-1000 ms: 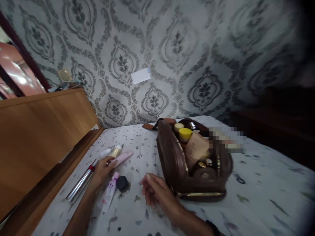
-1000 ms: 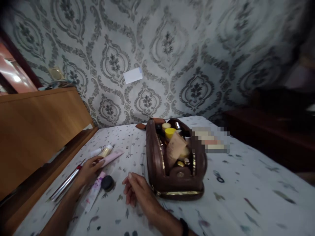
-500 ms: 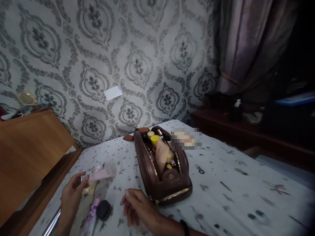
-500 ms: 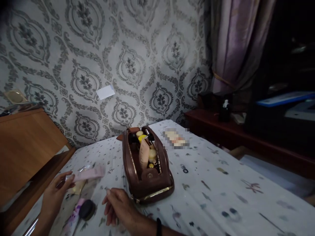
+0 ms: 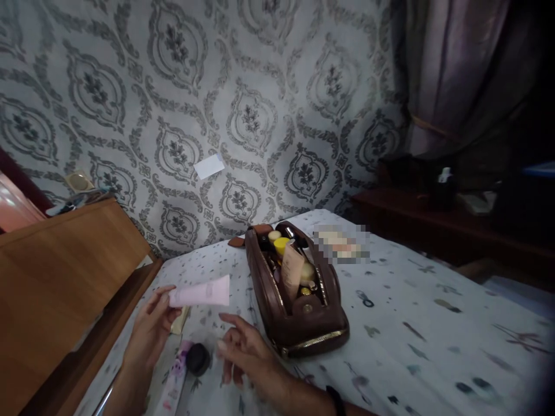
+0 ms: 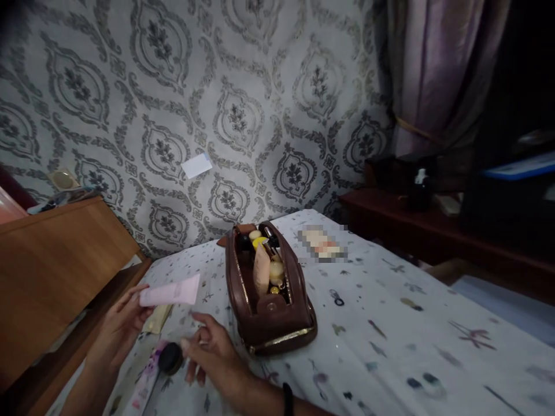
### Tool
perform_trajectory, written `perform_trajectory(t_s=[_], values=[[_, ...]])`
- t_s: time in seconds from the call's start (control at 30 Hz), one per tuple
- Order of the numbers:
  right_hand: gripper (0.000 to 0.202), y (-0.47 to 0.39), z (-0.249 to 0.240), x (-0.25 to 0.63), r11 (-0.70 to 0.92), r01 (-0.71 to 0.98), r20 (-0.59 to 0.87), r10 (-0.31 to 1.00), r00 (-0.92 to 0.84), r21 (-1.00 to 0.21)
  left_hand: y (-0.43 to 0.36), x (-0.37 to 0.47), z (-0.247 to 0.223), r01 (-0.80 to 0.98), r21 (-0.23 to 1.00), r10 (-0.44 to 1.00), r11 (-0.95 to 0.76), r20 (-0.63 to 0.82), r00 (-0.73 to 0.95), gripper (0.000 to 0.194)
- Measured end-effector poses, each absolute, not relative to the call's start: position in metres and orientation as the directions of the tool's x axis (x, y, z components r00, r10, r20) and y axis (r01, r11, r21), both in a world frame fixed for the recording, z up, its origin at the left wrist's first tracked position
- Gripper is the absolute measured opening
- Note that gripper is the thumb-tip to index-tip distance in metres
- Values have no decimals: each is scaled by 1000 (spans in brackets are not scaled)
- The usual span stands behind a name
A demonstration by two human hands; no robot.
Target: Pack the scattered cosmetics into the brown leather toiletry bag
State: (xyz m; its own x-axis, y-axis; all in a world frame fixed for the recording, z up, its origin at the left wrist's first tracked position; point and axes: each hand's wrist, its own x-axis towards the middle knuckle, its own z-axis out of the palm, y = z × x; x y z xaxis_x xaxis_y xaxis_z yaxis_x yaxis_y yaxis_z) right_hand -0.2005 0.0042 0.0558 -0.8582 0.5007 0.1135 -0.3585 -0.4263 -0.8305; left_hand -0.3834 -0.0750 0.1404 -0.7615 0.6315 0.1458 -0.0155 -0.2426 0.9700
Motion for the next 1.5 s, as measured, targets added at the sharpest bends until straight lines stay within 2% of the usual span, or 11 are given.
perform_trajectory(t_s=[0.1, 0.43, 0.5, 0.57, 0.63, 0.7, 0.77, 0.87, 1.07, 1.33, 1.5], values=[[89, 3, 87, -192, -393, -459, 177, 574, -799, -797, -75, -373, 132, -48, 972, 679, -231, 126, -724, 49], [42, 33, 182, -121, -148, -489, 235, 736, -635, -859, -37, -326, 152, -71, 960, 833, -272, 197, -517, 55], [39, 48, 200, -103, -51, -510, 293, 767, -571, -859, -26, -314, 160, 43, 955, 835, -295, 279, -475, 53], [37, 65, 216, -87, 61, -526, 361, 795, -489, -848, -18, -302, 166, 332, 899, 822, -285, 407, -398, 41], [32, 83, 228, -75, 159, -496, 404, 803, -438, -854, -12, -290, 169, 695, 670, 822, -263, 533, -202, 30], [28, 98, 236, -67, 224, -445, 426, 797, -429, -867, -7, -280, 170, 914, 302, 826, -272, 561, 61, 35], [24, 112, 240, -63, 266, -385, 431, 783, -449, -884, -3, -272, 170, 962, -11, 819, -273, 522, 238, 47], [19, 129, 242, -63, 288, -308, 412, 757, -506, -907, 3, -267, 165, 951, -221, 825, -214, 481, 297, 51], [5, 156, 242, -77, 270, -132, 287, 685, -670, -954, 6, -274, 149, 961, -188, 794, -200, 543, 272, 48], [19, 188, 224, -121, 232, 23, 114, 562, -820, -973, 3, -280, 126, 977, -103, 776, -188, 595, 212, 64], [18, 196, 214, -149, 239, 167, -17, 524, -851, -957, 7, -280, 119, 976, -147, 749, -160, 626, 217, 67]])
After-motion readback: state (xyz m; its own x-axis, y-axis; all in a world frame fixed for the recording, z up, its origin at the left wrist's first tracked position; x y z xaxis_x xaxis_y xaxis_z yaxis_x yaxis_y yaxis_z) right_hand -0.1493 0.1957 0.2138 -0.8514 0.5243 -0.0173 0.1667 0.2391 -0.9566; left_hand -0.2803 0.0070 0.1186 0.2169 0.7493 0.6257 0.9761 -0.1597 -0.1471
